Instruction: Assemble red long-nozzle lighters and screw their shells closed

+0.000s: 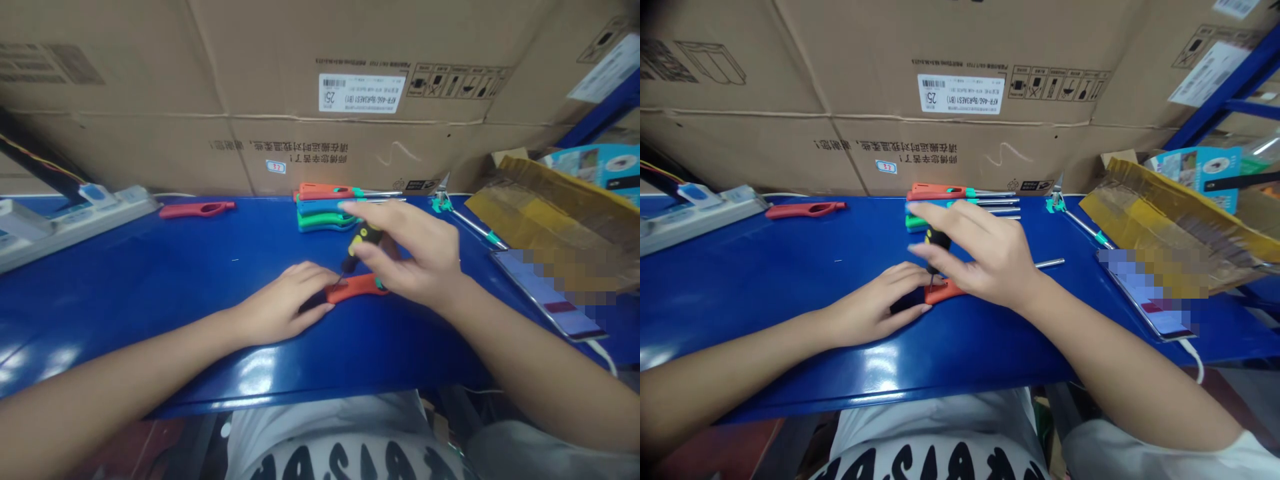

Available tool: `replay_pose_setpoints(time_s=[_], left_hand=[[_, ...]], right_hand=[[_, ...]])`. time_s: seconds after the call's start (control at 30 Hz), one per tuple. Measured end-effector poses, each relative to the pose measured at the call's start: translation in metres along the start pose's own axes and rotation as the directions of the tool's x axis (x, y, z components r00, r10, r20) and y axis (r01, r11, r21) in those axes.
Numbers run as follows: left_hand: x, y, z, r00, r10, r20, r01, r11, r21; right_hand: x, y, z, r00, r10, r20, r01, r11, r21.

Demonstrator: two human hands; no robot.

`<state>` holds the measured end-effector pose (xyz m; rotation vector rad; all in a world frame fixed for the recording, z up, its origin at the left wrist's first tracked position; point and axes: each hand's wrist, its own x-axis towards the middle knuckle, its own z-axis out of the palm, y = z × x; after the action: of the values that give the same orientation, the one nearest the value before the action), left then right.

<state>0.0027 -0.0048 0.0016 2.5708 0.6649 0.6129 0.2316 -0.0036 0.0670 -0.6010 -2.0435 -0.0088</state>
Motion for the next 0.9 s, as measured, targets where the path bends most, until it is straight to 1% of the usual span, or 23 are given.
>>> replay_pose_setpoints(time_s=[0.1, 0.13, 0.17, 0.27, 0.3, 0.37, 0.47, 0.5, 0.53, 0.63, 0.67, 0.73, 0.8, 0.83, 0.87, 0.9], left_hand=[[0.0002, -0.0005, 0.0005, 1.000, -0.013, -0.005, 0.013, 1.000, -0.021], [0.0002, -0.0008, 0.0006, 1.000, -0.016, -0.004, 0.016, 1.000, -0.025], [0.0001, -0.0010, 0.0007, 1.000, -0.019, -0.002, 0.019, 0.999, -0.026], [0.0000, -0.0012, 0.0006, 0.999, -0.032, 0.011, 0.032, 0.999, -0.020], [0.0001, -0.0011, 0.0004, 0.999, -0.037, 0.014, 0.038, 0.999, -0.019], [0.0005, -0.0007, 0.0002, 0.999, -0.045, 0.017, 0.045, 0.999, -0.019], [0.0009, -0.0002, 0.0002, 0.999, -0.045, 0.025, 0.045, 0.999, -0.015], [0.0009, -0.0003, 0.0004, 0.999, -0.041, 0.022, 0.041, 0.999, -0.008], [0.0007, -0.0005, 0.0007, 0.999, -0.037, 0.017, 0.037, 0.999, 0.001], [0.0001, -0.0014, 0.0014, 0.999, -0.032, 0.001, 0.032, 0.999, 0.015], [0.0001, -0.0016, 0.0014, 0.999, -0.035, 0.002, 0.035, 0.999, 0.011], [0.0003, -0.0016, 0.0011, 0.999, -0.039, 0.007, 0.039, 0.999, -0.004], [0.0008, -0.0009, 0.0005, 0.999, -0.045, 0.018, 0.045, 0.999, -0.016], [0.0010, -0.0005, 0.0002, 0.999, -0.045, 0.021, 0.046, 0.999, -0.016], [0.0011, -0.0001, 0.0001, 0.999, -0.045, 0.018, 0.045, 0.999, -0.012], [0.0011, 0.0001, 0.0000, 0.999, -0.044, 0.015, 0.044, 0.999, -0.008]], right_hand=[[0.0004, -0.0001, -0.0016, 0.989, 0.127, 0.074, -0.135, 0.984, 0.119], [0.0003, 0.0003, -0.0025, 0.986, 0.147, 0.082, -0.157, 0.979, 0.127], [0.0000, 0.0008, -0.0035, 0.986, 0.147, 0.073, -0.154, 0.983, 0.102], [-0.0009, 0.0026, -0.0052, 0.998, 0.060, -0.003, -0.060, 0.997, -0.044], [-0.0011, 0.0028, -0.0049, 0.999, 0.041, -0.012, -0.042, 0.997, -0.060], [-0.0011, 0.0025, -0.0032, 0.998, 0.064, 0.030, -0.064, 0.998, 0.003], [-0.0016, 0.0024, 0.0003, 0.979, 0.134, 0.156, -0.155, 0.979, 0.129], [-0.0020, 0.0029, 0.0012, 0.979, 0.133, 0.153, -0.153, 0.980, 0.126], [-0.0026, 0.0036, 0.0017, 0.986, 0.115, 0.119, -0.126, 0.988, 0.094], [-0.0042, 0.0052, 0.0016, 1.000, -0.003, -0.019, 0.001, 0.997, -0.077], [-0.0044, 0.0052, 0.0013, 0.999, -0.016, -0.031, 0.013, 0.994, -0.109], [-0.0039, 0.0048, 0.0011, 1.000, 0.028, 0.008, -0.027, 0.997, -0.076], [-0.0031, 0.0046, 0.0015, 0.991, 0.109, 0.084, -0.111, 0.994, 0.024], [-0.0029, 0.0048, 0.0018, 0.986, 0.134, 0.101, -0.140, 0.988, 0.061], [-0.0028, 0.0053, 0.0021, 0.985, 0.147, 0.086, -0.153, 0.986, 0.068], [-0.0028, 0.0059, 0.0023, 0.989, 0.140, 0.038, -0.142, 0.989, 0.043]])
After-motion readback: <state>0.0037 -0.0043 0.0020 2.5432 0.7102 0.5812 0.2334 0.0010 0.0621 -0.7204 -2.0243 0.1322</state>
